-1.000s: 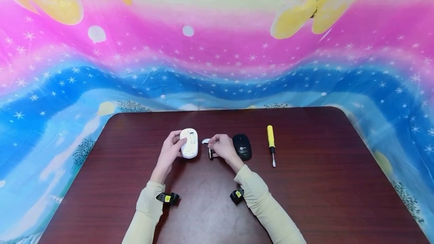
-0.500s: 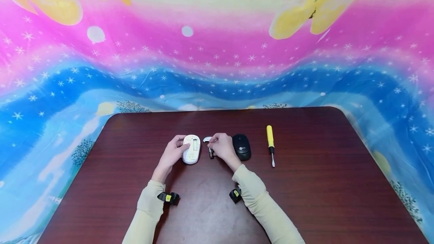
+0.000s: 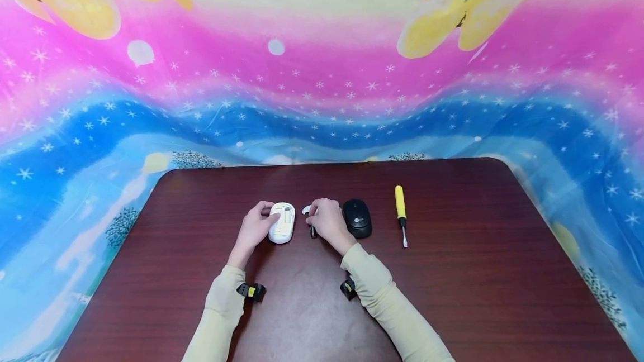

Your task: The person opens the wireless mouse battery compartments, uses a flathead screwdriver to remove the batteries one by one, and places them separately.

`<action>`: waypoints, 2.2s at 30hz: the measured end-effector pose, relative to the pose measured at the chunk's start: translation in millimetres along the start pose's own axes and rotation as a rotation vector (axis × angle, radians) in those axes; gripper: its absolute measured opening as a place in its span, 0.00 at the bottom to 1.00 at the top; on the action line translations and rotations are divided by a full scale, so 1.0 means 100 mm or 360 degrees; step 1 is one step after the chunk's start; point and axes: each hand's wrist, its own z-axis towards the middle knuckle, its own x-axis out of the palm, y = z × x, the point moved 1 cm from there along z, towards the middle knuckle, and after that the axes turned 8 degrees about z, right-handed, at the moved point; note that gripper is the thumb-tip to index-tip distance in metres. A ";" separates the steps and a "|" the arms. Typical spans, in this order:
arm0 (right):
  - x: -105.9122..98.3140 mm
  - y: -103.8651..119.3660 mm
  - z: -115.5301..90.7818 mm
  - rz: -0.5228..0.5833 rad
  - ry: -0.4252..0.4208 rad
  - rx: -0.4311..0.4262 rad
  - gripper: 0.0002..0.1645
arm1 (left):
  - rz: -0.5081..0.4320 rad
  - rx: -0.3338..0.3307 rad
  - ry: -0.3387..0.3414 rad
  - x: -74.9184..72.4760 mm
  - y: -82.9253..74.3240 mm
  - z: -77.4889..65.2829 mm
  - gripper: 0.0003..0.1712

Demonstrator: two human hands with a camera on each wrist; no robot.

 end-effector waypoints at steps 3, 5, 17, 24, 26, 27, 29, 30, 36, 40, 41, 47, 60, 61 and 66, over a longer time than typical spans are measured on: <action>-0.01 0.01 -0.01 -0.0039 0.0017 0.0002 0.08 | 0.0042 0.0015 -0.0002 0.00 -0.01 0.00 0.18; -0.03 0.02 -0.01 -0.0071 0.0020 -0.0011 0.07 | 0.0078 0.0027 0.0004 0.01 -0.02 0.00 0.19; -0.59 0.02 -0.05 -0.0072 0.0160 -0.0279 0.16 | 0.0316 0.0141 -0.0020 -0.02 -0.21 -0.06 0.34; -1.02 -0.07 -0.13 -0.0157 0.0225 -0.0301 0.33 | 0.0402 0.0350 0.0071 0.02 -0.39 -0.08 0.38; -1.10 -0.11 -0.15 -0.0196 0.0242 -0.0308 0.37 | 0.0417 0.0411 0.0113 0.06 -0.45 -0.09 0.39; -1.13 -0.14 -0.16 -0.0209 0.0252 -0.0304 0.38 | 0.0420 0.0438 0.0140 0.07 -0.48 -0.10 0.39; -1.18 -0.18 -0.19 -0.0222 0.0276 -0.0289 0.41 | 0.0439 0.0486 0.0196 0.12 -0.54 -0.11 0.40; -1.20 -0.20 -0.20 -0.0224 0.0287 -0.0277 0.42 | 0.0446 0.0504 0.0228 0.14 -0.57 -0.11 0.41; -1.25 -0.32 -0.25 -0.0216 0.0359 -0.0205 0.47 | 0.0476 0.0571 0.0397 0.32 -0.69 -0.12 0.44; -1.26 -0.41 -0.26 -0.0222 0.0381 -0.0183 0.49 | 0.0521 0.0614 0.0466 0.45 -0.76 -0.12 0.44; -1.26 -0.44 -0.27 -0.0227 0.0386 -0.0181 0.49 | 0.0534 0.0622 0.0481 0.48 -0.78 -0.12 0.44; -1.27 -0.58 -0.29 -0.0253 0.0407 -0.0185 0.49 | 0.0597 0.0625 0.0565 0.67 -0.85 -0.12 0.45; -1.22 -0.74 -0.35 -0.0260 0.0491 -0.0199 0.51 | 0.0754 0.0677 0.0633 0.96 -0.89 -0.10 0.43; -1.21 -0.75 -0.36 -0.0262 0.0500 -0.0197 0.51 | 0.0764 0.0691 0.0631 0.97 -0.89 -0.10 0.42; -1.19 -0.75 -0.37 -0.0276 0.0528 -0.0173 0.54 | 0.0791 0.0744 0.0636 1.01 -0.89 -0.09 0.41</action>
